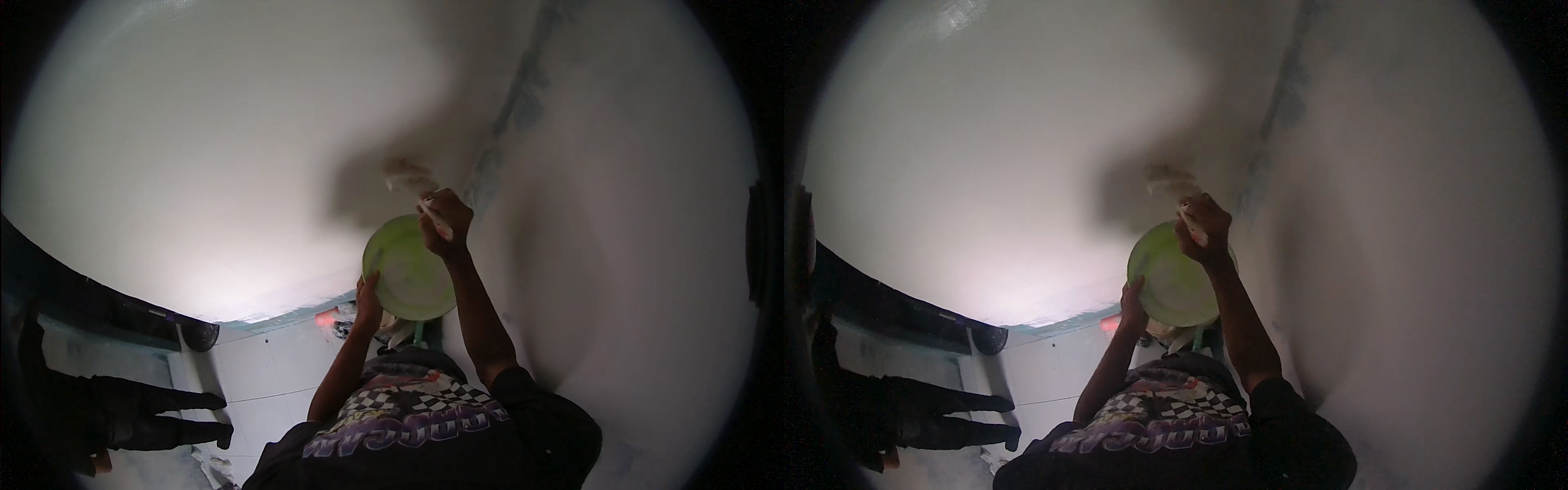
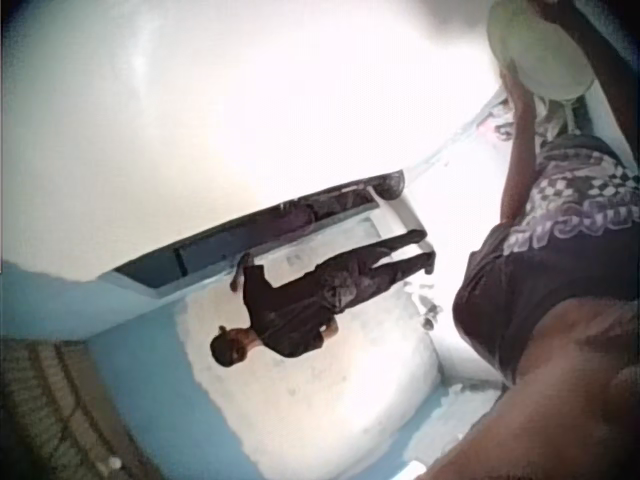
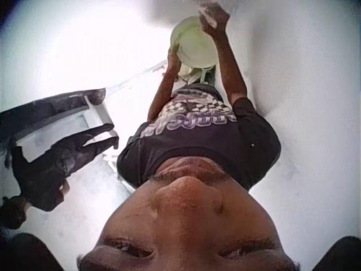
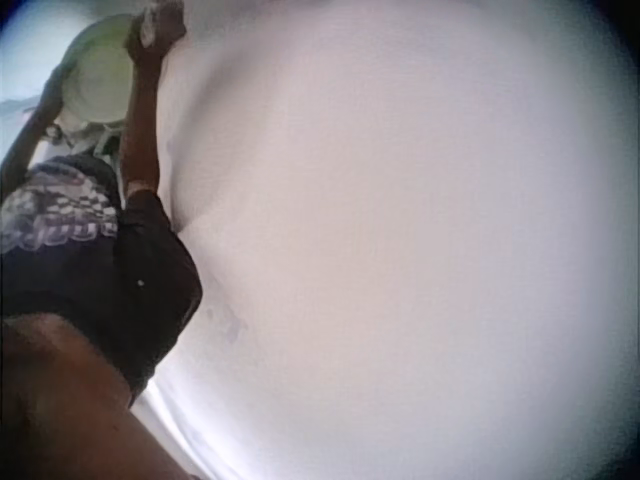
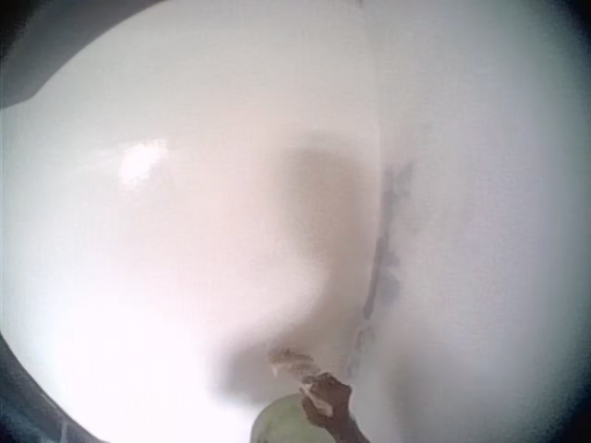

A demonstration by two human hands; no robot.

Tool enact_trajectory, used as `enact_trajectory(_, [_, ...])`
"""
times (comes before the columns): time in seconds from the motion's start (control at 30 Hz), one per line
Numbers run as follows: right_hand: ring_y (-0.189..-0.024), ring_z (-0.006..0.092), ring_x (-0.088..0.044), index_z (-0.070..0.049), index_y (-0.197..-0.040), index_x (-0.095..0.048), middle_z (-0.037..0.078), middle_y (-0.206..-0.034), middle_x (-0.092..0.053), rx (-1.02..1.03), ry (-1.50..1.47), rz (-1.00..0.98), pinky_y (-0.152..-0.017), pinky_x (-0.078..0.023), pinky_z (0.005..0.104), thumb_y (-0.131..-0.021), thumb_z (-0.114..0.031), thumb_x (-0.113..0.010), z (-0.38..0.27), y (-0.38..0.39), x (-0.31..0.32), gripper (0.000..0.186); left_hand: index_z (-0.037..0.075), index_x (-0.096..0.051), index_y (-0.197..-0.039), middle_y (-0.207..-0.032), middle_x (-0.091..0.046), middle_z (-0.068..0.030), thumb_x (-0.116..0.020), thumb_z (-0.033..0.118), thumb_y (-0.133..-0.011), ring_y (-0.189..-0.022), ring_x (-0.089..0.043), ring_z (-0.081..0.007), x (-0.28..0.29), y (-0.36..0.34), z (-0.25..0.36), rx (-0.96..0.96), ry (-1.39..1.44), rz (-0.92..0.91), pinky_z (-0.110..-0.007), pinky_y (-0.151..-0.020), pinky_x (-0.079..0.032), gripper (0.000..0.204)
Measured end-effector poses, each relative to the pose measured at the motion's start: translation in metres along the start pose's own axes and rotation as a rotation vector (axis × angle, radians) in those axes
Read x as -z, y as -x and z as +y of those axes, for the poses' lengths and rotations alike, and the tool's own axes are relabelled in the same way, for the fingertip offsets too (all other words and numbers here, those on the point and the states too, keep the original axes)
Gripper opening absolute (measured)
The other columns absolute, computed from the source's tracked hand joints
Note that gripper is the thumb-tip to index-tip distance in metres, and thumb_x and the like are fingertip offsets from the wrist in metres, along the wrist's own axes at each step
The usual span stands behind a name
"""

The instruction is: The person paints a white ceiling using a paintbrush and a green paint container. They repeatedly dip the brush into the container and apply paint to the ceiling surface in a small room with tiled flooring.

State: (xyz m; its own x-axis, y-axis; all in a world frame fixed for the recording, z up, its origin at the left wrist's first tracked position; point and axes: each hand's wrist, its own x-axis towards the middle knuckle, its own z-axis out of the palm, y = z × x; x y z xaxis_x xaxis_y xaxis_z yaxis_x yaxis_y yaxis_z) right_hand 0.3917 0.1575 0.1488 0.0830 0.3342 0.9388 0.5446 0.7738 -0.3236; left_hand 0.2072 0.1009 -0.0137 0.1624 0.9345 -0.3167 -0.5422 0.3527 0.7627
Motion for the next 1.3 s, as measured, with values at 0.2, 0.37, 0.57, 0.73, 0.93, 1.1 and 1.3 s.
enact_trajectory(0.2, [-0.072,0.0284,-0.063,-0.003,-0.084,-0.064,0.013,-0.083,-0.066,0.406,0.175,0.203,-0.064,-0.051,0.0354,-0.072,-0.008,-0.065,0.009,-0.109,0.032,0.013,-0.002,-0.043,-0.130,-0.121,-0.053,-0.0163,-0.054,0.027,-0.090,-0.111,-0.053,-0.0259,-0.006,0.008,0.001,-0.020,0.045,-0.070,-0.036,-0.095,-0.043,0.051])
enact_trajectory(0.37, [-0.074,0.0271,-0.064,-0.004,-0.085,-0.063,0.011,-0.085,-0.067,0.384,0.221,0.269,-0.067,-0.051,0.0346,-0.076,-0.009,-0.067,0.024,-0.180,0.057,0.011,-0.002,-0.042,-0.131,-0.122,-0.053,-0.0163,-0.054,0.026,-0.090,-0.112,-0.053,-0.0260,-0.004,0.004,-0.010,0.005,0.000,-0.054,-0.036,-0.095,-0.043,0.051])
enact_trajectory(0.57, [-0.067,0.0280,-0.062,-0.001,-0.077,-0.061,0.014,-0.077,-0.064,0.045,0.240,0.033,-0.062,-0.050,0.0349,-0.070,-0.002,-0.068,0.030,0.001,0.028,0.010,-0.002,-0.042,-0.131,-0.122,-0.054,-0.0161,-0.055,0.027,-0.090,-0.109,-0.054,-0.0255,0.001,0.007,-0.017,0.027,0.019,0.057,-0.036,-0.094,-0.043,0.052])
enact_trajectory(0.73, [-0.069,0.0303,-0.062,-0.003,-0.081,-0.060,0.014,-0.080,-0.063,0.019,0.152,-0.079,-0.063,-0.051,0.0365,-0.067,-0.002,-0.063,0.020,0.012,0.007,0.014,-0.001,-0.043,-0.130,-0.121,-0.054,-0.0158,-0.055,0.028,-0.091,-0.109,-0.055,-0.0259,0.015,0.025,-0.019,0.034,0.026,0.069,-0.038,-0.093,-0.045,0.051])
enact_trajectory(0.93, [-0.068,0.0291,-0.061,-0.002,-0.086,-0.060,0.014,-0.086,-0.064,0.312,0.000,0.317,-0.059,-0.051,0.0342,-0.067,0.001,-0.062,-0.040,-0.116,-0.023,0.020,0.000,-0.040,-0.131,-0.122,-0.053,-0.0168,-0.052,0.027,-0.092,-0.110,-0.056,-0.0284,0.029,0.040,-0.003,0.019,-0.031,0.193,-0.042,-0.093,-0.047,0.049])
enact_trajectory(1.1, [-0.069,0.0283,-0.061,-0.002,-0.087,-0.057,0.016,-0.089,-0.065,0.308,0.157,0.151,-0.059,-0.052,0.0336,-0.066,0.000,-0.062,-0.019,-0.031,-0.069,0.021,-0.001,-0.040,-0.130,-0.120,-0.053,-0.0162,-0.051,0.027,-0.093,-0.110,-0.056,-0.0271,0.070,0.034,-0.002,-0.017,0.025,0.134,-0.041,-0.092,-0.047,0.048])
enact_trajectory(1.3, [-0.070,0.0309,-0.063,-0.003,-0.083,-0.059,0.015,-0.078,-0.062,-0.112,0.011,-0.249,-0.059,-0.053,0.0337,-0.064,-0.002,-0.062,-0.023,0.095,-0.088,0.019,-0.001,-0.043,-0.129,-0.118,-0.055,-0.0153,-0.051,0.026,-0.093,-0.109,-0.055,-0.0256,0.118,0.040,0.004,0.007,-0.044,0.198,-0.039,-0.091,-0.047,0.045])
